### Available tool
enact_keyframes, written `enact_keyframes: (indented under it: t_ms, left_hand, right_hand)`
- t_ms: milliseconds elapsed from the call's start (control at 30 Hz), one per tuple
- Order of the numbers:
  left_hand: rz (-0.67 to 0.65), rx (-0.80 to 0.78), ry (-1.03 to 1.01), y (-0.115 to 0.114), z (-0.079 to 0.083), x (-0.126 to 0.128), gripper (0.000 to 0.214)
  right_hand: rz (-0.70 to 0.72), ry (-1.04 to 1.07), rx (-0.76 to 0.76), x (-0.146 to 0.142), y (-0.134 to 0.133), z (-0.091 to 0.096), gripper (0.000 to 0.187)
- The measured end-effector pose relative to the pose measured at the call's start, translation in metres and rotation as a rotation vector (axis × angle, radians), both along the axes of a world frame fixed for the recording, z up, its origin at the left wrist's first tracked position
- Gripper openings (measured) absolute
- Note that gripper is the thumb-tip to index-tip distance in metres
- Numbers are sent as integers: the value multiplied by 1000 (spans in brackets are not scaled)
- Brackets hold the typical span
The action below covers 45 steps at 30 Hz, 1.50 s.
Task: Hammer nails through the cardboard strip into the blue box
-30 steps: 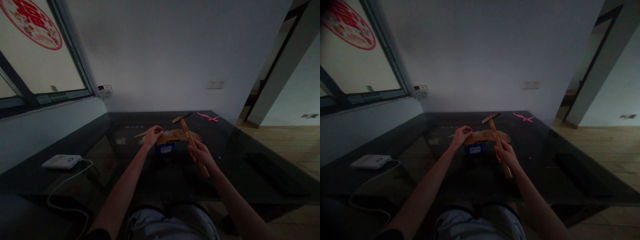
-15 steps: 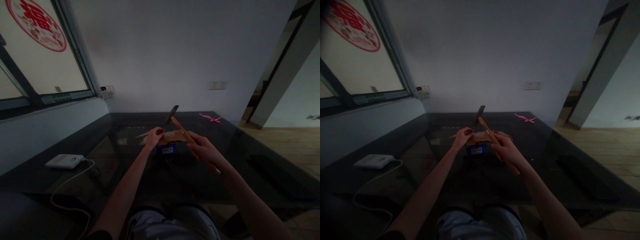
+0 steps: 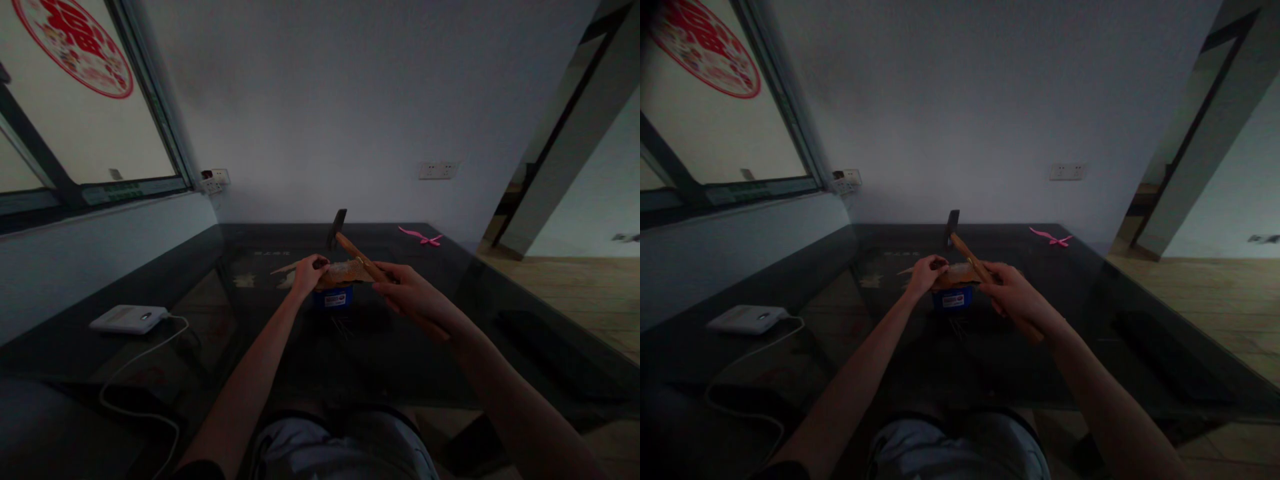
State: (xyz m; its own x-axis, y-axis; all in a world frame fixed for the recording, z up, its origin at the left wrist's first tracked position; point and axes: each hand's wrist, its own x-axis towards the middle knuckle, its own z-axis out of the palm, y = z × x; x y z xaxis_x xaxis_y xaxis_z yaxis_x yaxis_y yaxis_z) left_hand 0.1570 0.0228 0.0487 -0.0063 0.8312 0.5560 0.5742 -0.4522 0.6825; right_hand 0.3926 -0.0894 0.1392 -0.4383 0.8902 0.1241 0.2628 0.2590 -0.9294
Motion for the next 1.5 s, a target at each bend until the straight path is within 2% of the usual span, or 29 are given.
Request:
enact_keyframes:
  t_ms: [200,433,600,800,967,1167,1400,1500]
  left_hand:
    - [-2,4,-1,6,-7,-3,14]
    - [-6,-5,-17,6,-7,-2,12]
    - [9,-7,15,5,-7,-2,15]
    - [-4,-3,-6,9,-9,-2,13]
    - [9,6,16,8,-9,-3,14]
    - [-9,4,30,6,-8,-2,11]
    - [50,-1,80,3,-2,-1,13]
    - [32,-6,76,4,-3,-1,12]
  right_hand:
    - [36,-59,1,0,4,-13,48]
    - [-22,-22,50,-3,-1,-3,50]
    - [25,-50,15,-3,1,-12,40]
    - [4,-7,28,-1,1,-16,48]
    - [57,-17,1,-1,3,-22,44]
    - [11,4,14,-3,-1,-18,46]
    - [31,-50,-18,-3,0,-21,45]
    - [12,-23,-4,-2,-1,-20,46]
